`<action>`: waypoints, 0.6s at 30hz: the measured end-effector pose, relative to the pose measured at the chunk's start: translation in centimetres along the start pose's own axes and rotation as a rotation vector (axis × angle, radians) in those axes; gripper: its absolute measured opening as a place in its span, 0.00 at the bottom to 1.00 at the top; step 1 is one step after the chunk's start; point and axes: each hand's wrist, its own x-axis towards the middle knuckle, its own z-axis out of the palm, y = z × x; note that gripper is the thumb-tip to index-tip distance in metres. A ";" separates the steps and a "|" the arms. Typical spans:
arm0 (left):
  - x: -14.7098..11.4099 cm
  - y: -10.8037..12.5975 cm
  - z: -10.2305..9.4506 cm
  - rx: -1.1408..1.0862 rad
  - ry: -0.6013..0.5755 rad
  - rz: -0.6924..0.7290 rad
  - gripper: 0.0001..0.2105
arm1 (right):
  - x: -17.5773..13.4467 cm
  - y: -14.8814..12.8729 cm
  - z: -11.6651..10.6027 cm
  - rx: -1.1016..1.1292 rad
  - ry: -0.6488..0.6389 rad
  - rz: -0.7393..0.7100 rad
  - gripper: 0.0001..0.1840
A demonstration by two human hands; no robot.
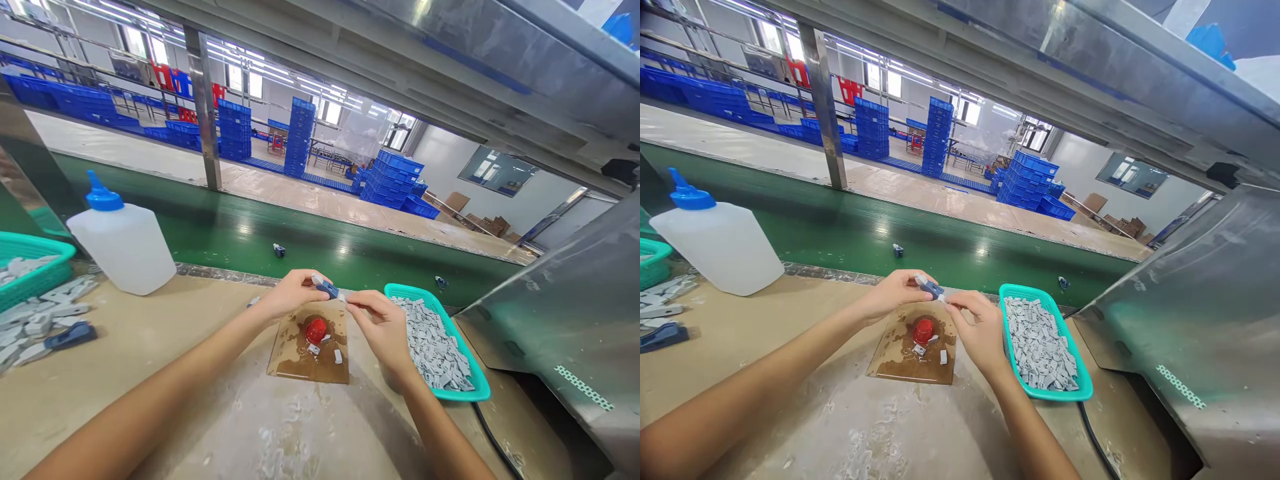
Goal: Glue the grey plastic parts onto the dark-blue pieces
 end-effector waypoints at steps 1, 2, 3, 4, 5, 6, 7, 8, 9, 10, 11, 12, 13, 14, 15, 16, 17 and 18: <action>-0.1 0.0 0.2 0.002 -0.021 0.008 0.08 | 0.1 0.1 -0.2 0.011 0.008 0.028 0.05; -0.1 0.1 0.3 0.001 -0.042 0.016 0.07 | 0.2 0.2 -0.3 0.021 0.010 0.049 0.05; -0.2 0.1 0.5 0.000 -0.059 0.023 0.07 | 0.3 0.3 -0.4 0.030 0.009 0.062 0.05; -0.2 0.1 0.6 -0.003 -0.071 0.027 0.07 | 0.3 0.4 -0.4 0.035 0.005 0.071 0.05; -0.3 0.1 0.8 -0.008 -0.078 0.028 0.07 | 0.3 0.5 -0.4 0.038 -0.002 0.075 0.05; -0.3 0.0 0.8 -0.016 -0.081 0.027 0.07 | 0.2 0.7 -0.3 0.041 -0.012 0.073 0.05; -0.3 0.0 0.9 -0.030 -0.084 0.025 0.07 | 0.2 0.8 -0.2 0.045 -0.019 0.070 0.05; -0.3 0.0 0.9 -0.052 -0.090 0.024 0.07 | 0.2 0.8 -0.1 0.049 -0.024 0.064 0.05; -0.4 0.0 0.9 -0.081 -0.100 0.020 0.06 | 0.1 0.9 0.0 0.055 -0.029 0.055 0.05; -0.4 0.0 0.9 -0.117 -0.111 0.010 0.06 | 0.1 0.9 0.0 0.061 -0.033 0.045 0.06; -0.4 -0.1 0.9 -0.159 -0.120 -0.005 0.07 | 0.0 0.9 0.1 0.065 -0.037 0.031 0.07; -0.4 -0.2 0.9 -0.205 -0.126 -0.024 0.07 | 0.0 0.9 0.2 0.065 -0.040 0.014 0.08; -0.4 -0.3 1.0 -0.254 -0.125 -0.046 0.07 | -0.1 0.8 0.3 0.059 -0.045 -0.004 0.08; -0.5 -0.5 1.2 -0.305 -0.117 -0.065 0.08 | -0.2 0.8 0.4 0.048 -0.047 -0.024 0.08; -0.5 -0.6 1.5 -0.358 -0.103 -0.080 0.09 | -0.3 0.7 0.5 0.034 -0.047 -0.041 0.08; -0.5 -0.7 1.8 -0.409 -0.086 -0.091 0.10 | -0.4 0.7 0.6 0.018 -0.044 -0.057 0.08; -0.6 -0.8 2.3 -0.453 -0.067 -0.099 0.11 | -0.5 0.6 0.8 0.001 -0.038 -0.070 0.07; -0.6 -0.9 2.8 -0.491 -0.046 -0.107 0.12 | -0.6 0.5 0.9 -0.016 -0.031 -0.082 0.07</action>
